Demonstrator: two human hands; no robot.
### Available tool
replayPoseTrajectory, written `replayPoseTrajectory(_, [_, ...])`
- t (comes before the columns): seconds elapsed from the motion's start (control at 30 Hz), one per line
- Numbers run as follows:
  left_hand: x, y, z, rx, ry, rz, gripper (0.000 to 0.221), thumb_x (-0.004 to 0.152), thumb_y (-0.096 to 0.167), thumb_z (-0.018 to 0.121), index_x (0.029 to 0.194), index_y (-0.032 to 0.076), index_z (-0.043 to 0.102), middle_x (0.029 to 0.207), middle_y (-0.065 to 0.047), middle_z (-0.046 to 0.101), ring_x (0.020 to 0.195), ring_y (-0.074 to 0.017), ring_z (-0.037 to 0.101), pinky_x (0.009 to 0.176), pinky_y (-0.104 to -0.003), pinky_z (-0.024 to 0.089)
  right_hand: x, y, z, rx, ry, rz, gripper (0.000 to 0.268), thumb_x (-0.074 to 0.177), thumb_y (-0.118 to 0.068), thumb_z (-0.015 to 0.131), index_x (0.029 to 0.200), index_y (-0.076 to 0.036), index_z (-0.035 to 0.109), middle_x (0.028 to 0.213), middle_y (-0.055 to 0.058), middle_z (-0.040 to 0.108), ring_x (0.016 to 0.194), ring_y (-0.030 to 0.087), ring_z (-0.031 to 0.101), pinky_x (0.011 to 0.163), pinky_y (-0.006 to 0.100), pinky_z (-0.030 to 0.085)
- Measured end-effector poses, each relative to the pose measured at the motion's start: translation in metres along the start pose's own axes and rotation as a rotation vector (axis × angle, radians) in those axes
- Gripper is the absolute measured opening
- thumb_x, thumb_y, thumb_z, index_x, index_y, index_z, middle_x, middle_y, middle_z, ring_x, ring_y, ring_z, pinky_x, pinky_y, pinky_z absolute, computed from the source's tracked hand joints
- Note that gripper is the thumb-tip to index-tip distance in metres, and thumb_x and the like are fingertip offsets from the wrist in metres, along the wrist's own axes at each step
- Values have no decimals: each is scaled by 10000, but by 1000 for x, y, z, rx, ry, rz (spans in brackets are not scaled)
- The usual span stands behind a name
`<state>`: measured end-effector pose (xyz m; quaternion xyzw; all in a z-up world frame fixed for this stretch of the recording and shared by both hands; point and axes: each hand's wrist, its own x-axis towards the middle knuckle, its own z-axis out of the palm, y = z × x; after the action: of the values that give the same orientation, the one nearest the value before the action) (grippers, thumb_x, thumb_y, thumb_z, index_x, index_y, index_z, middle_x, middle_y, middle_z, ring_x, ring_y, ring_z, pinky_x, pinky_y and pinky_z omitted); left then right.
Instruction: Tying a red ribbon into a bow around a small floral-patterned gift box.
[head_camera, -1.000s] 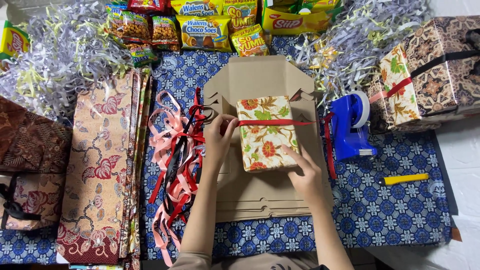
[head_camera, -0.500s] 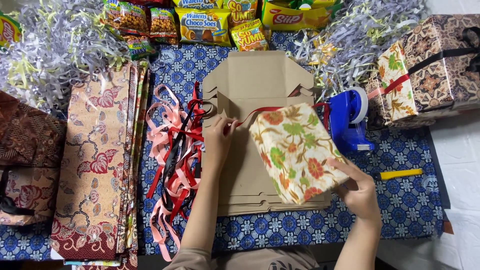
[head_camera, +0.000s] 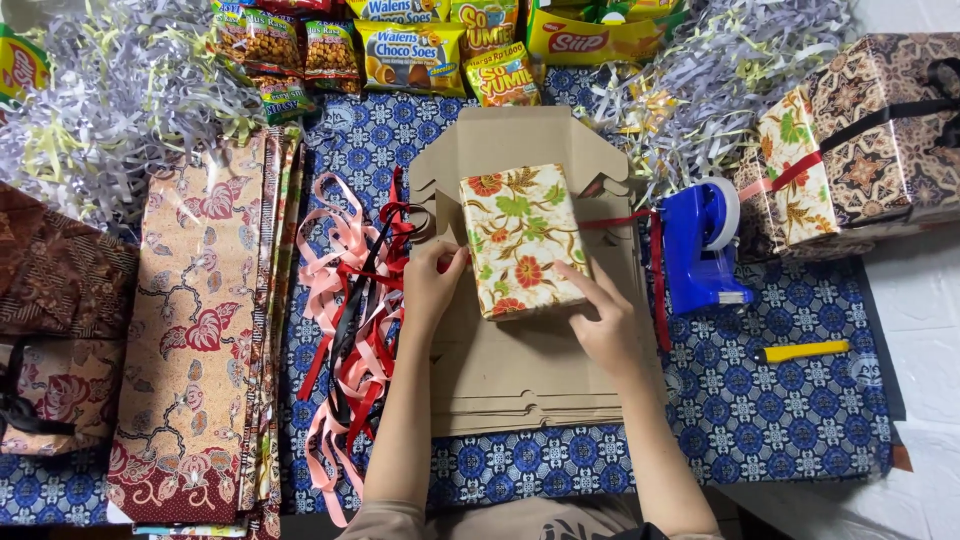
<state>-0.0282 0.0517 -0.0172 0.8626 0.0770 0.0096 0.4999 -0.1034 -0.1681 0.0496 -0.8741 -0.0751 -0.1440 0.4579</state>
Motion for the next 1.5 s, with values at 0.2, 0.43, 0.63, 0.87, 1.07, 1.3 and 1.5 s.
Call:
replayPoseTrajectory(0.2, [4, -3, -1, -38, -23, -53, 152, 861, 272, 683, 895, 135, 741, 695, -75, 688, 693, -237, 645, 623, -341, 522, 6, 16, -17, 85, -325, 163, 784, 657, -164, 817, 1355, -324, 497, 1463, 217, 330, 1293, 443, 360, 1060, 549, 306])
replayPoseTrajectory(0.43, [0, 6, -6, 13, -47, -25, 178, 876, 295, 629, 908, 148, 725, 679, -72, 675, 711, -279, 647, 645, -382, 522, 53, 62, -15, -137, -56, -73, 307, 1009, -214, 476, 1289, -134, 572, 1194, 41, 593, 1135, 239, 534, 970, 400, 408])
replayPoseTrajectory(0.63, [-5, 10, -2, 108, -44, -28, 155, 828, 289, 631, 933, 199, 699, 704, -39, 679, 767, -273, 661, 699, -373, 532, 72, 137, 18, -806, -125, -102, 260, 875, -158, 619, 1127, -218, 599, 1170, -92, 525, 1155, 135, 408, 1006, 405, 263])
replayPoseTrajectory(0.87, [-9, 21, 5, 224, 17, 109, 91, 862, 181, 621, 864, 125, 693, 571, -69, 613, 596, -254, 627, 565, -317, 491, 56, 112, 1, -843, -133, -251, 167, 888, 3, 504, 939, -156, 520, 931, -35, 574, 1105, 85, 506, 1125, 487, 149])
replayPoseTrajectory(1.07, [-10, 31, -2, 350, -39, 111, 83, 875, 230, 607, 880, 191, 681, 566, -26, 607, 604, -239, 631, 584, -335, 499, 45, 114, -15, -768, -322, -63, 316, 775, 30, 576, 996, -175, 480, 954, -42, 568, 1040, 116, 516, 1096, 522, 161])
replayPoseTrajectory(1.3, [-11, 56, -43, 478, 14, 151, 92, 895, 297, 604, 909, 221, 654, 550, -18, 591, 616, -262, 622, 643, -390, 497, 40, 84, -49, -974, -276, -188, 249, 829, -263, 641, 1038, -288, 510, 946, -123, 535, 905, 55, 556, 930, 368, 303])
replayPoseTrajectory(1.5, [-17, 110, -91, 364, 114, 334, 76, 895, 135, 634, 908, 186, 689, 591, 6, 621, 666, -192, 606, 781, -360, 418, 48, 31, -99, -977, -92, -345, 104, 873, -215, 687, 925, -249, 604, 852, -104, 530, 791, 97, 525, 857, 355, 309])
